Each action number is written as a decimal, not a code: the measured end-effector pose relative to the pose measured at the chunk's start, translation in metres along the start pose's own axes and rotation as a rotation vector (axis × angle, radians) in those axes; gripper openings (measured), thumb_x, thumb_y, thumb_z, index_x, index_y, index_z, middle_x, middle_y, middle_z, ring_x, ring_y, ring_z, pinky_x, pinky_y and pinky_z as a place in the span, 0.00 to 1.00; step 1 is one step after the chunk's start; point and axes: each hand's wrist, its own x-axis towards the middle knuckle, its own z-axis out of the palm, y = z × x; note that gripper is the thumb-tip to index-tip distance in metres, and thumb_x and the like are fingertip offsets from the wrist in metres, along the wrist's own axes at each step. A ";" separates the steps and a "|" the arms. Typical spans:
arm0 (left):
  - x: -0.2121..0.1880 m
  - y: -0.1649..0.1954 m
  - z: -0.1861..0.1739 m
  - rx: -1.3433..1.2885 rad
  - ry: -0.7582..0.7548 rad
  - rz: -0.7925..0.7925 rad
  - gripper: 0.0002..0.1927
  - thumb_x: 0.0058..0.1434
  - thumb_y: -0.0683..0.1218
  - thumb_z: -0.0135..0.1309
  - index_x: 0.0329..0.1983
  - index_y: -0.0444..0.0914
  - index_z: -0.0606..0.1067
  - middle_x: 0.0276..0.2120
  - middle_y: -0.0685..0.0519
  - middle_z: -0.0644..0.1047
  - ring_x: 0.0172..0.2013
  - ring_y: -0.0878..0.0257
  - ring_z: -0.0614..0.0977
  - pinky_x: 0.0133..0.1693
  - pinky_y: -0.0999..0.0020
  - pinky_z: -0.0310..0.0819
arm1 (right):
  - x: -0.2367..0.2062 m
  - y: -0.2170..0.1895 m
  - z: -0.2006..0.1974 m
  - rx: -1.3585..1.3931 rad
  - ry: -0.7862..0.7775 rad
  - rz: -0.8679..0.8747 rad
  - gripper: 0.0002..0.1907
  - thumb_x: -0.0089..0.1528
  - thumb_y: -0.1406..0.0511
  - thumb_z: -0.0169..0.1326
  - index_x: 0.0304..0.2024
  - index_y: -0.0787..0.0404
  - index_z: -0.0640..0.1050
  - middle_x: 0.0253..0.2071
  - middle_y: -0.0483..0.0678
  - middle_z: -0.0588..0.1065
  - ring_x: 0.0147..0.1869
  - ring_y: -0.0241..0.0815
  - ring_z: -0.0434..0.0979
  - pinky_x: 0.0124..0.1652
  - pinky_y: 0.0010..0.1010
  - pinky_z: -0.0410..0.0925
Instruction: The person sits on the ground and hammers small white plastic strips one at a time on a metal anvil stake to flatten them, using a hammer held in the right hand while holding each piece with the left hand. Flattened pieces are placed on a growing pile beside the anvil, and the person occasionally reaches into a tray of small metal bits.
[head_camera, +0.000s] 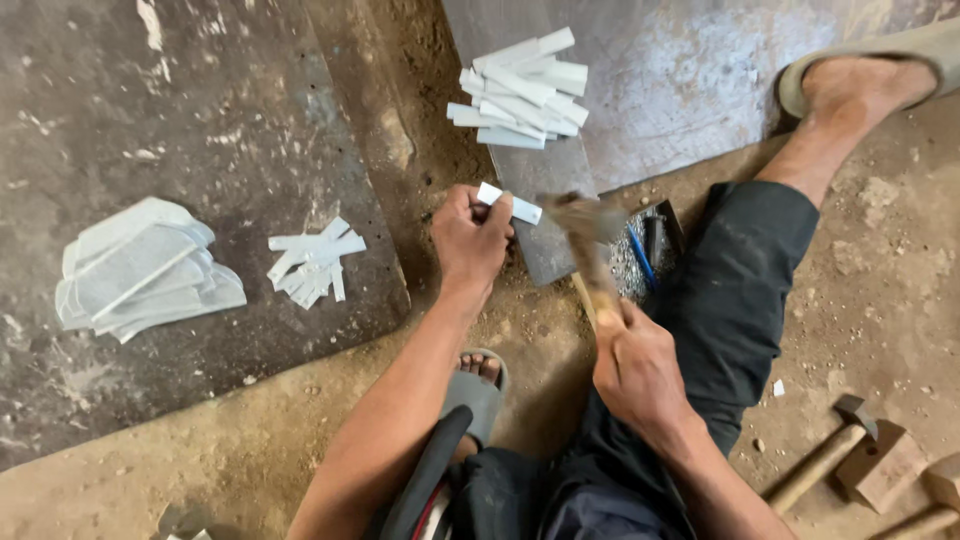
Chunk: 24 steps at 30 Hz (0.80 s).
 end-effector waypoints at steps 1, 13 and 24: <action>0.000 -0.001 0.001 0.038 0.020 0.032 0.08 0.61 0.41 0.61 0.34 0.33 0.74 0.27 0.52 0.78 0.25 0.70 0.76 0.25 0.73 0.70 | 0.000 0.001 0.000 -0.028 -0.036 0.024 0.20 0.71 0.65 0.42 0.26 0.70 0.72 0.30 0.61 0.72 0.30 0.61 0.73 0.32 0.42 0.65; -0.002 0.003 -0.002 0.107 -0.008 -0.048 0.09 0.61 0.42 0.61 0.35 0.34 0.73 0.25 0.54 0.78 0.23 0.69 0.79 0.24 0.72 0.72 | -0.013 -0.004 -0.022 0.629 -0.012 0.367 0.20 0.72 0.60 0.38 0.31 0.64 0.73 0.23 0.42 0.67 0.24 0.29 0.62 0.25 0.22 0.58; 0.000 0.014 -0.004 0.212 -0.016 -0.056 0.07 0.62 0.42 0.60 0.34 0.35 0.73 0.26 0.53 0.78 0.24 0.69 0.79 0.25 0.71 0.73 | -0.025 0.063 0.021 0.326 -0.097 0.444 0.28 0.74 0.55 0.42 0.23 0.66 0.69 0.20 0.48 0.66 0.23 0.36 0.61 0.22 0.31 0.59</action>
